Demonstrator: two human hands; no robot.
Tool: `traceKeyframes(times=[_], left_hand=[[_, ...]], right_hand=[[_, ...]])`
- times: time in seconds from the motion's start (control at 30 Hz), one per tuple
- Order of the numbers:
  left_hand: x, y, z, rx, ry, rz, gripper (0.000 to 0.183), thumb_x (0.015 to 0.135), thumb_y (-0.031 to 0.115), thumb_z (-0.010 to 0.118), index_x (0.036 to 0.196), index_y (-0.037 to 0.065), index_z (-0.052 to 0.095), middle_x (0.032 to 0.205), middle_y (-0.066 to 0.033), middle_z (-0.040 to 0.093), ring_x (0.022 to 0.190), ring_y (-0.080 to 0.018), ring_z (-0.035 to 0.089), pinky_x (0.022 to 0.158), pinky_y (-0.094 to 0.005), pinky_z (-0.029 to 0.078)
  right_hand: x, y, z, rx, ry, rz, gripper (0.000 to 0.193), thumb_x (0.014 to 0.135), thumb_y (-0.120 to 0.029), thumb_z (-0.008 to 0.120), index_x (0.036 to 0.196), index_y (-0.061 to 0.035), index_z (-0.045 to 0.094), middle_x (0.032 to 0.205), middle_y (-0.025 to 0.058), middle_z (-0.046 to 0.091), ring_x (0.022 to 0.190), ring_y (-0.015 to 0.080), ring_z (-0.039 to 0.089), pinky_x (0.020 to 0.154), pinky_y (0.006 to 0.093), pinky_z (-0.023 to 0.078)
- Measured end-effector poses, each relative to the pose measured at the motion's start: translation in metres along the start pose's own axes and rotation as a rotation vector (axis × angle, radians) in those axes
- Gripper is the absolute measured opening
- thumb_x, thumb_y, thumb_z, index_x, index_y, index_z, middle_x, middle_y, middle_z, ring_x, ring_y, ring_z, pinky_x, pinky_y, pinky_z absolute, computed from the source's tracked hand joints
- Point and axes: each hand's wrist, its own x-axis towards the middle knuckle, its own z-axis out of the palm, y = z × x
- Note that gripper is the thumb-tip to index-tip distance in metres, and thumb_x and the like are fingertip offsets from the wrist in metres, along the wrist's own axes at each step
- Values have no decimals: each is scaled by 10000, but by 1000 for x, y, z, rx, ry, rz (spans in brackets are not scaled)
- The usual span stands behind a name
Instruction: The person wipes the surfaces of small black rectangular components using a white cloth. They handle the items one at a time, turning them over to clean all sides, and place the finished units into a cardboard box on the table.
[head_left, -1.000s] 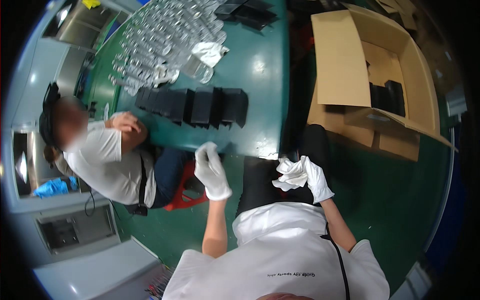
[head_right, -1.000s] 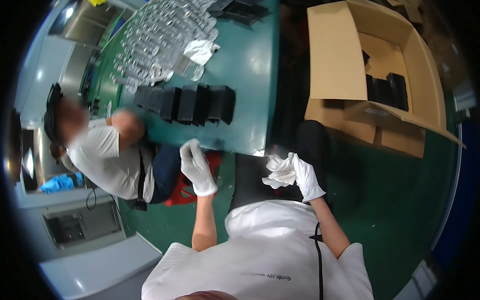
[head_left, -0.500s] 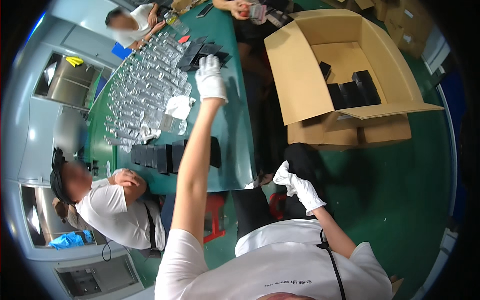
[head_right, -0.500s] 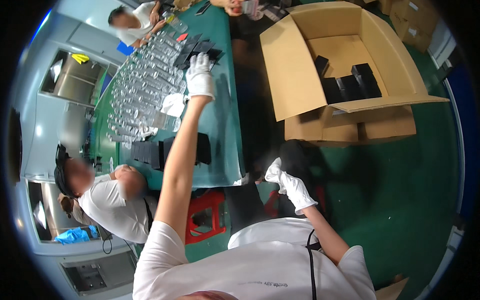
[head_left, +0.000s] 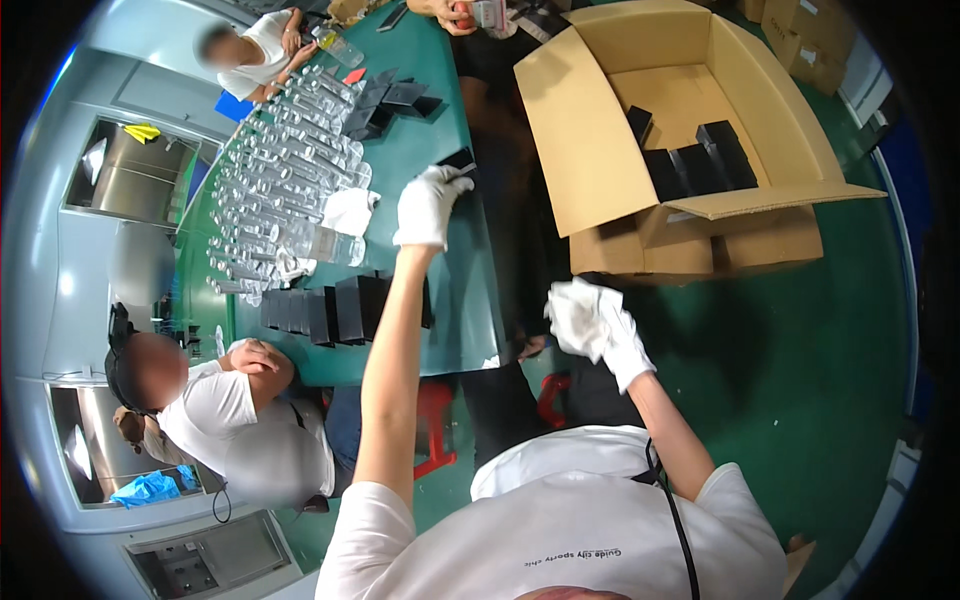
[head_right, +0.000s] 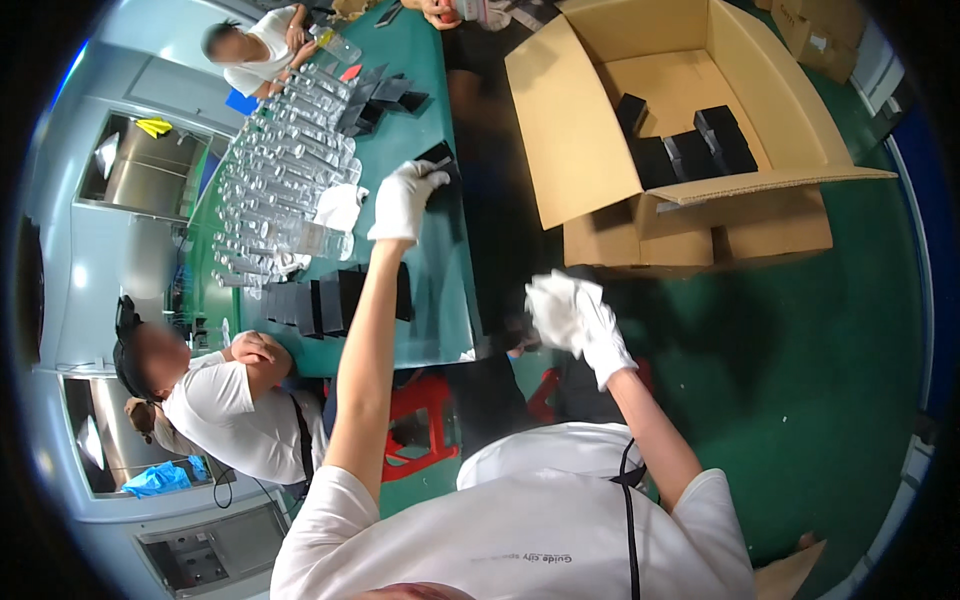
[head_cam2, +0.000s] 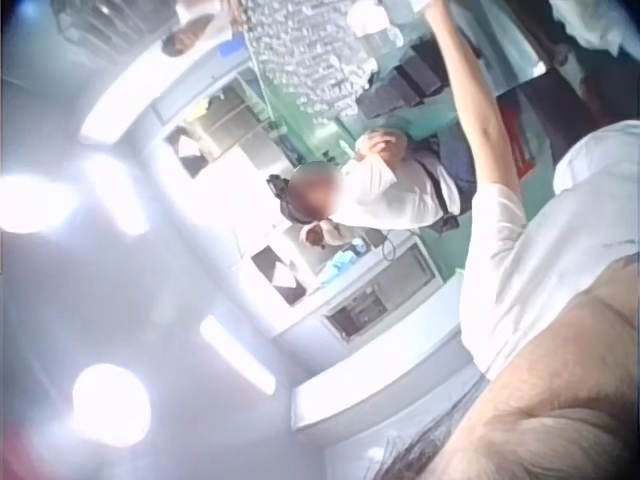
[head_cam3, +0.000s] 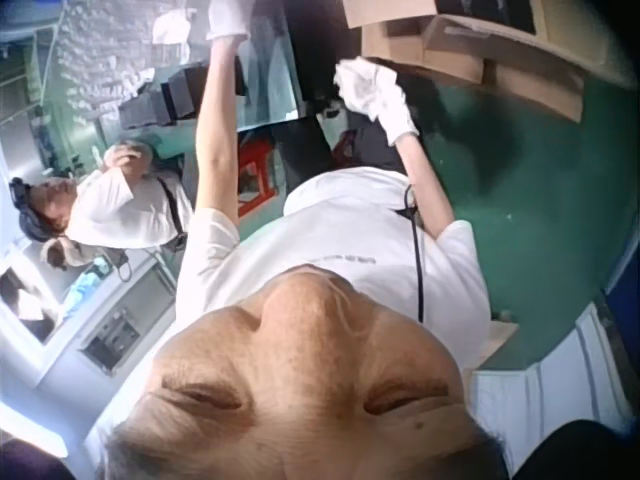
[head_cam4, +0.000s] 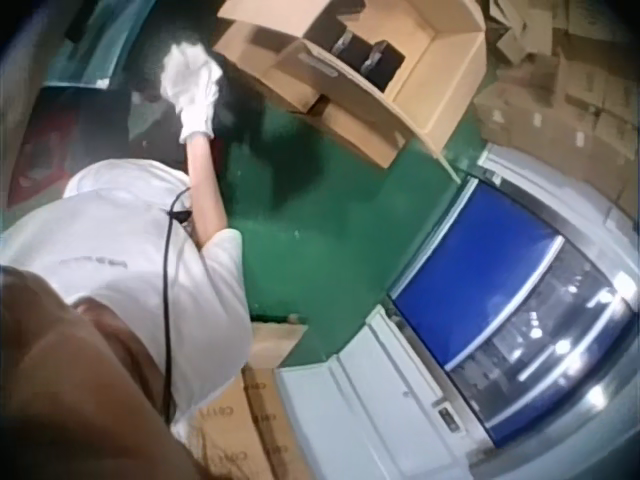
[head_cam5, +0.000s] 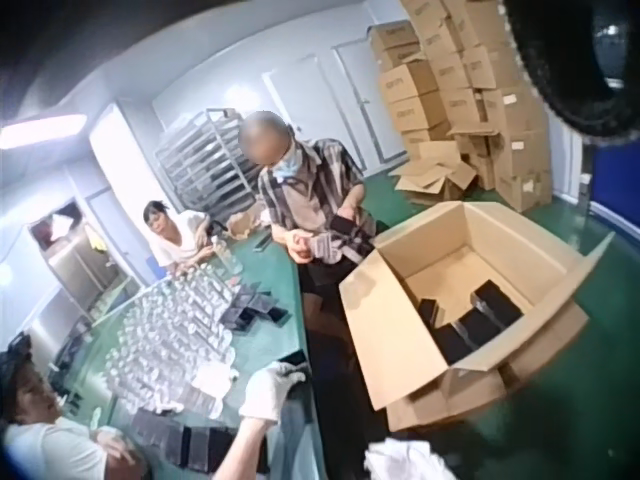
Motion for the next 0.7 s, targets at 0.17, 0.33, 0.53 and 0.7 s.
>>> traceKeyframes(times=[0.17, 0.33, 0.53, 0.7], left_hand=[[-105, 11, 14, -1, 30, 303, 179, 804, 82, 760, 982, 80, 767, 917, -116, 732, 850, -260, 696, 794, -340, 531], [-157, 41, 2, -148, 81, 273, 219, 751, -29, 760, 955, 50, 759, 882, -93, 724, 829, -241, 682, 800, -312, 531], [-186, 34, -20, -216, 100, 208, 227, 759, -17, 745, 967, 73, 769, 849, -79, 718, 775, -248, 676, 745, -323, 524], [-215, 55, -28, -834, 138, -237, 125, 887, 19, 717, 1009, -2, 734, 875, -35, 696, 818, -102, 619, 767, -256, 490]], right_hand=[[30, -67, 46, -379, 115, -694, 249, 1045, -193, 514, 1177, -14, 623, 1182, 186, 670, 1029, 337, 659, 874, 422, 530], [47, -117, 106, -726, -287, -741, 316, 1026, -243, 525, 1162, 12, 652, 1094, 145, 671, 1043, 299, 631, 900, 381, 504], [18, -163, 106, -1396, -274, -1068, 253, 870, -231, 640, 1091, -203, 760, 857, 35, 708, 830, 220, 647, 763, 358, 539], [45, -131, -3, -526, 94, 97, 437, 1054, -444, 510, 1205, -78, 696, 1033, 36, 719, 926, 145, 637, 828, 306, 511]])
